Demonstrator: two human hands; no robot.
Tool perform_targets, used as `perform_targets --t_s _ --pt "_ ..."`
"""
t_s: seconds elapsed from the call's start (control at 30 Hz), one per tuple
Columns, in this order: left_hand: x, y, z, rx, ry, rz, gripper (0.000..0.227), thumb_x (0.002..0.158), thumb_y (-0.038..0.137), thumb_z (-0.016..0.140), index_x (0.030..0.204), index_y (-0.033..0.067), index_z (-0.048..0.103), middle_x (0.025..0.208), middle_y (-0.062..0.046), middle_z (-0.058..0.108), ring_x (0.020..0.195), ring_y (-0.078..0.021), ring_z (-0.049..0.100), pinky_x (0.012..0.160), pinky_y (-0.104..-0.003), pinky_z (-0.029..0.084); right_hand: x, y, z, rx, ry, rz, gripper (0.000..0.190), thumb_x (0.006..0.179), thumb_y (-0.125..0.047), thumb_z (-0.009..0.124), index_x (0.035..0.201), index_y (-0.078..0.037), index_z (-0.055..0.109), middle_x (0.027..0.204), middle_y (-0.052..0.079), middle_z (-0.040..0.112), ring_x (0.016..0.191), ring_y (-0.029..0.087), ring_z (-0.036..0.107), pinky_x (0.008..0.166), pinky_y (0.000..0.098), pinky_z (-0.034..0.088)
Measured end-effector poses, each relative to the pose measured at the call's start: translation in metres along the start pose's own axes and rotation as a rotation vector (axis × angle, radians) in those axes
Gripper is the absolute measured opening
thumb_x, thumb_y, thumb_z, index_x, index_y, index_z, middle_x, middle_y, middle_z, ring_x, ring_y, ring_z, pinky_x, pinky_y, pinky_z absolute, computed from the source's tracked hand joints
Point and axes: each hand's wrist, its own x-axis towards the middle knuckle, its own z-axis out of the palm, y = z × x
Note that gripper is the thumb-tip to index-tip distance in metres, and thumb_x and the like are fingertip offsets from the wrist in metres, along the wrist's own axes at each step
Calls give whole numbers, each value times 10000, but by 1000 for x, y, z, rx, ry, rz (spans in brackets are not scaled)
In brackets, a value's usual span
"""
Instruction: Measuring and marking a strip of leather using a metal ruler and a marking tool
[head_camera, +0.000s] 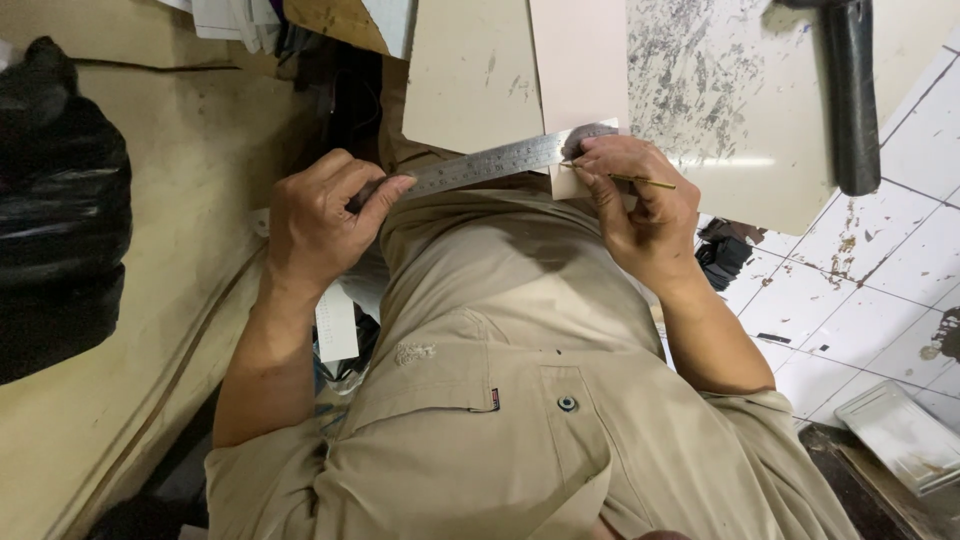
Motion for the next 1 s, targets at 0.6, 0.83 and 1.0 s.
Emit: perform_targets --t_s 0.6,0.83,1.0 --pt "44 65 15 -815 258 -359 103 1081 136 588 1102 36 581 735 -116 639 673 -169 641 590 -326 566 -21 -53 7 147 -165 322 258 999 -91 612 1202 41 700 750 164 695 650 310 676 646 386 538" --pt "93 100 51 -918 258 -234 157 1076 196 586 996 81 516 688 5 516 610 -43 490 503 -199 409 -48 -30 26 297 -25 548 182 990 -67 668 1136 15 741 523 32 547 547 65 467 520 238 422" --pt "101 99 67 -936 213 -260 204 1083 217 555 988 53 480 648 -48 564 534 -82 546 432 -215 445 -47 -28 22 516 46 609 301 1085 -163 521 1148 76 692 488 28 472 465 71 427 469 204 365"
